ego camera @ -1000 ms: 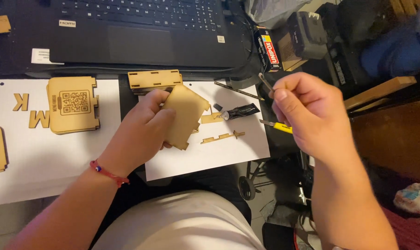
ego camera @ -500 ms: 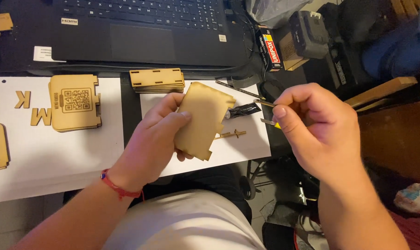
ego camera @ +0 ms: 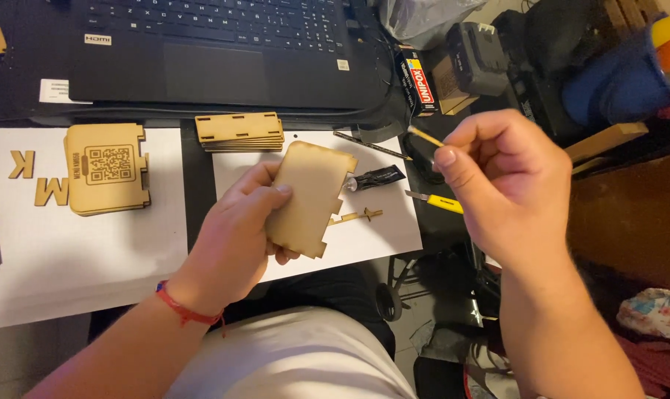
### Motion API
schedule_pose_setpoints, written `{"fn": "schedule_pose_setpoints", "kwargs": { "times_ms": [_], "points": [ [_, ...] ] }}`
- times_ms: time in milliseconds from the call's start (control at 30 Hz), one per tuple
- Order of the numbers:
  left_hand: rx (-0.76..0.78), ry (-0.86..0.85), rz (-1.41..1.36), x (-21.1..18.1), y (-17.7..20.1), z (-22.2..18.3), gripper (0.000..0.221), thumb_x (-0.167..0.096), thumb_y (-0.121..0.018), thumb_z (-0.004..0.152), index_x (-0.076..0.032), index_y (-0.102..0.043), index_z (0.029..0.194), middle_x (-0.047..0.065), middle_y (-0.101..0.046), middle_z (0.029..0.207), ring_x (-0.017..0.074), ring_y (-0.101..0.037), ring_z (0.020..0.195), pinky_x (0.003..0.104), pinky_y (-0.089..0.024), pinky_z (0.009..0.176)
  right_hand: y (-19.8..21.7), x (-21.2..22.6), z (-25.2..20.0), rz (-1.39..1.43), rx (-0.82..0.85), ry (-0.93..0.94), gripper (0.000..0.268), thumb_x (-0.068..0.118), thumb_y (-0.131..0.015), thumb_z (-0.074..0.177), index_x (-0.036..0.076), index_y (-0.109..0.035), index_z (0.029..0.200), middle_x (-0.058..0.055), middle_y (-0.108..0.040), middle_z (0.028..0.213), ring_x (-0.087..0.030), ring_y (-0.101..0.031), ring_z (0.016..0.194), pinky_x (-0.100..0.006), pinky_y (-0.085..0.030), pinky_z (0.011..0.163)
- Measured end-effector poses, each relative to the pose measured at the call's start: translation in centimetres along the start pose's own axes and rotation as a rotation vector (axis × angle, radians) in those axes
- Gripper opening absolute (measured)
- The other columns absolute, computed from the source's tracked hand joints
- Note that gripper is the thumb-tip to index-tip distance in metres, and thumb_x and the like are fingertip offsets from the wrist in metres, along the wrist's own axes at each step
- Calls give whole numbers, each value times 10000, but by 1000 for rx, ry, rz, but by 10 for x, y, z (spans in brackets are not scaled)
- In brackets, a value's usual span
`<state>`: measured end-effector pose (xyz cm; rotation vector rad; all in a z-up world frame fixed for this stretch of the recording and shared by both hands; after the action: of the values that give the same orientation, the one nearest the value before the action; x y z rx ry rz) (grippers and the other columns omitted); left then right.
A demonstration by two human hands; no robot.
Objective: Assembling small laser-cut wooden boxes by fitting panels together and applying adhesive.
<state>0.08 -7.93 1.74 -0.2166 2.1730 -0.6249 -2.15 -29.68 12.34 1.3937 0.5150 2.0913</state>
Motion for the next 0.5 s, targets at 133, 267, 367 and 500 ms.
{"fn": "schedule_pose_setpoints", "kwargs": {
  "times_ms": [133, 267, 367, 500],
  "points": [
    [-44, -17, 37, -3, 4, -2, 341, -131, -416, 872, -77, -574, 1169, 209, -535, 903, 323, -492, 627, 323, -301, 415, 12, -3, 8, 7, -48, 65, 142, -50, -713, 1010, -7, -578, 1000, -68, -582, 844, -97, -535, 726, -190, -459, 664],
    [-31, -61, -13, 2, 11, 4, 297, -108, -410, 873, -70, -555, 1129, 212, -594, 855, 298, -504, 553, 317, -264, 382, 28, 3, 16, -32, -114, 177, 165, -61, -731, 1041, -31, -569, 1042, -101, -589, 935, -121, -544, 832, -210, -456, 761],
    [-37, -55, -9, -4, 7, -3, 328, -109, -401, 884, -70, -561, 1168, 215, -587, 865, 329, -545, 563, 314, -262, 373, 31, 18, 18, -65, -100, 269, 165, -108, -714, 1038, -57, -558, 1026, -173, -608, 993, -188, -580, 896, -245, -478, 803],
    [-41, -14, 1, -9, 4, -12, 344, -104, -398, 898, -53, -578, 1187, 222, -551, 889, 317, -484, 626, 343, -289, 428, 27, 32, 15, -101, -87, 325, 189, -181, -718, 992, -96, -551, 969, -250, -598, 1000, -218, -559, 848, -224, -427, 660]
  ]
}}
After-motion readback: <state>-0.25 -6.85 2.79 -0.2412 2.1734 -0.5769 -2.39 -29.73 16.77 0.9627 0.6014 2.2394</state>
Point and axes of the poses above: each hand's wrist, its own z-axis towards the middle knuckle, its own y-axis out of the back of the hand, x = y × z, the point moved 3 cm from there along z, towards the middle knuckle
